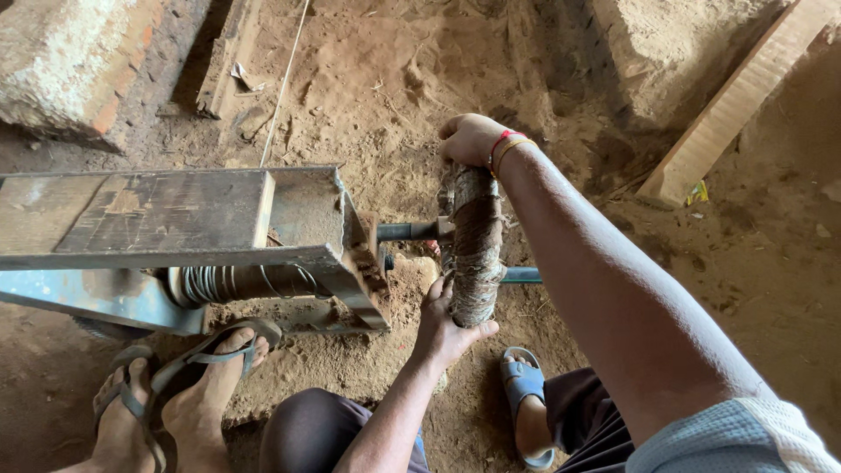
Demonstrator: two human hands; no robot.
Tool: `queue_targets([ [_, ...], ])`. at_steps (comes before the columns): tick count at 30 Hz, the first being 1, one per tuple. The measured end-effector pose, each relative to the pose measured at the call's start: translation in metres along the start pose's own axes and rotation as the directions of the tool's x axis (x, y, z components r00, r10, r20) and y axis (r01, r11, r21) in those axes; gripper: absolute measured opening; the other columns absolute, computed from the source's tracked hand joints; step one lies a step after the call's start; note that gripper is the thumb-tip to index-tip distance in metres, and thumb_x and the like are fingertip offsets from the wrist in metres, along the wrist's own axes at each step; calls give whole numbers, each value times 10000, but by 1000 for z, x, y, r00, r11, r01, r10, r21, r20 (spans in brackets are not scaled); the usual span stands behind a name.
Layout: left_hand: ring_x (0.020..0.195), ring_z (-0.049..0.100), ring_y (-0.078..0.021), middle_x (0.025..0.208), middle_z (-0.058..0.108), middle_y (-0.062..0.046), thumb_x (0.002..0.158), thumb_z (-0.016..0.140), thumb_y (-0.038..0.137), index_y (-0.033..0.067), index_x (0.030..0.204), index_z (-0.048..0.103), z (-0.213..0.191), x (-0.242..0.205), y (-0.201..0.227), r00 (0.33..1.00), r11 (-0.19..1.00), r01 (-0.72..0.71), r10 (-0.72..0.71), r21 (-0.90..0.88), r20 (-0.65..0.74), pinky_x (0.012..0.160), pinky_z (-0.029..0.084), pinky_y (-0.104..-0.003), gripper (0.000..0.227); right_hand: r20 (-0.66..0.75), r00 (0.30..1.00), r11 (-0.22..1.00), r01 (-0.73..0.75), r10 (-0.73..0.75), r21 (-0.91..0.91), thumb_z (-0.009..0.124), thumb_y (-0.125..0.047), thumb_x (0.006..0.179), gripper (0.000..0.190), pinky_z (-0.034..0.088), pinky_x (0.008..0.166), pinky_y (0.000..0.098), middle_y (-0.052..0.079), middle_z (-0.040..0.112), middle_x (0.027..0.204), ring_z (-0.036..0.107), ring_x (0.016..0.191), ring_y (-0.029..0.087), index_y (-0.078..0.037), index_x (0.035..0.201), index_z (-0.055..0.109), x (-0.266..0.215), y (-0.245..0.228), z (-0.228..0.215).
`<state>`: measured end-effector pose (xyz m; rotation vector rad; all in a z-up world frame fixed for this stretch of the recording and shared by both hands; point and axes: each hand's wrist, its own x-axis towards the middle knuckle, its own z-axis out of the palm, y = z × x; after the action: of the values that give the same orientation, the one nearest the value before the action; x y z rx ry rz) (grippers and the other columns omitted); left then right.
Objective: The person turns a handle on a winding machine with one hand and uses the other hand to guide a strand of fiber onto a rotating spool.
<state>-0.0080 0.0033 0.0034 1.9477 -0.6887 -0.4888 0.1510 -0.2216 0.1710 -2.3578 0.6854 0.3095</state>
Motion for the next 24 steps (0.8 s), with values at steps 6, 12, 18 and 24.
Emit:
queue_targets([
  [6,1416,443,-332,1487,510,-171,638,945,425,123,1325,648,-3,-3,1,998,997,-70,70,-31,-9,1192,375,-497,807,25,1000,1000,-13,14,-24,772,-185,771,531,556,947,389,27,728,1246,694,1109,219,-235,1297,714,4,-3,-3],
  [12,1430,425,-333,1496,501,-177,658,912,484,120,1306,666,-3,-2,-2,994,993,-108,108,-53,-10,1189,371,-498,784,59,998,999,-8,11,-50,797,-179,729,521,557,926,392,32,738,1218,689,1082,219,-244,1243,747,20,1,-2],
  [18,1437,430,-338,1530,478,-205,705,735,787,126,1367,646,-3,3,-11,973,973,-227,229,-45,39,1206,383,-499,940,52,998,997,49,-46,-59,778,-206,736,458,570,875,381,46,767,1137,709,1007,214,-219,1193,771,36,13,1],
  [24,1377,518,-318,1434,567,-201,540,738,942,9,1468,440,-28,5,18,959,818,-137,251,-559,131,1249,355,-485,1348,50,995,997,81,-81,-7,771,-185,715,410,579,795,385,57,780,1038,710,904,206,-183,1124,792,47,20,5],
])
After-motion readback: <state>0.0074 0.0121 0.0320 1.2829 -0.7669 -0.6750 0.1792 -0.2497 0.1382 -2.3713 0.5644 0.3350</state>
